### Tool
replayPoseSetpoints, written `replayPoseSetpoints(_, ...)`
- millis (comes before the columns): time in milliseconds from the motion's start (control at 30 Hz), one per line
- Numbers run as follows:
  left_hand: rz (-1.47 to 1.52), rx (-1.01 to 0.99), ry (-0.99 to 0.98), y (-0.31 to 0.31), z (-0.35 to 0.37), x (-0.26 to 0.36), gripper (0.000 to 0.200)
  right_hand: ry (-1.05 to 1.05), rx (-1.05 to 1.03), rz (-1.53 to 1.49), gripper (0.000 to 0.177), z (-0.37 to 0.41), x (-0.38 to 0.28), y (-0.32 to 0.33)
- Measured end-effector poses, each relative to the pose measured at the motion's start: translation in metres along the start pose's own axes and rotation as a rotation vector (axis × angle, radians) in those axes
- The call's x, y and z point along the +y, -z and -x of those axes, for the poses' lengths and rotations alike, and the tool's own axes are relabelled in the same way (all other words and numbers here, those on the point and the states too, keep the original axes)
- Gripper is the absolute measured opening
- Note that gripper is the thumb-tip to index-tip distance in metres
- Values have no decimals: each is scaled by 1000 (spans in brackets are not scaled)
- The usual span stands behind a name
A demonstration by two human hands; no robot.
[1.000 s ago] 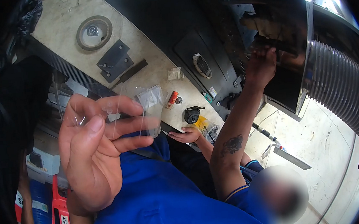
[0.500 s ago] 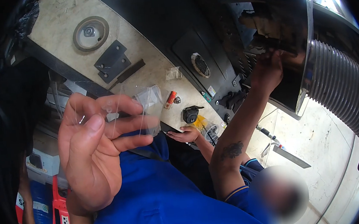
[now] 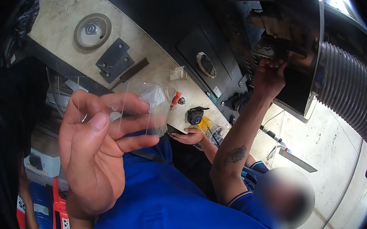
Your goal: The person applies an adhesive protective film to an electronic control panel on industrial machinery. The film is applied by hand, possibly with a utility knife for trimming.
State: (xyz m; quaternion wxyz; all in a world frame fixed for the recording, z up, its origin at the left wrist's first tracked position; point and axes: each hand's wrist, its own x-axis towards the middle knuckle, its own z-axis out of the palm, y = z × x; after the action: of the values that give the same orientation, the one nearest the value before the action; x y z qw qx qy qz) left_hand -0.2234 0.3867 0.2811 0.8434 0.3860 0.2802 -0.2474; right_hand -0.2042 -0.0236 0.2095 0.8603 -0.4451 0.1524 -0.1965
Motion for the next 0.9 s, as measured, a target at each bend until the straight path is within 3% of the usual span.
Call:
replayPoseSetpoints(433,29,-2,-4,3,2,0,13,-68,112,-173,25,-3,13,22)
replayPoseSetpoints(833,-5,7,-10,1,2,-3,13,-27,63,-725,8,-5,3,-16)
replayPoseSetpoints(900,13,-7,-5,0,1,-6,13,-136,105,-854,6,-3,10,-30)
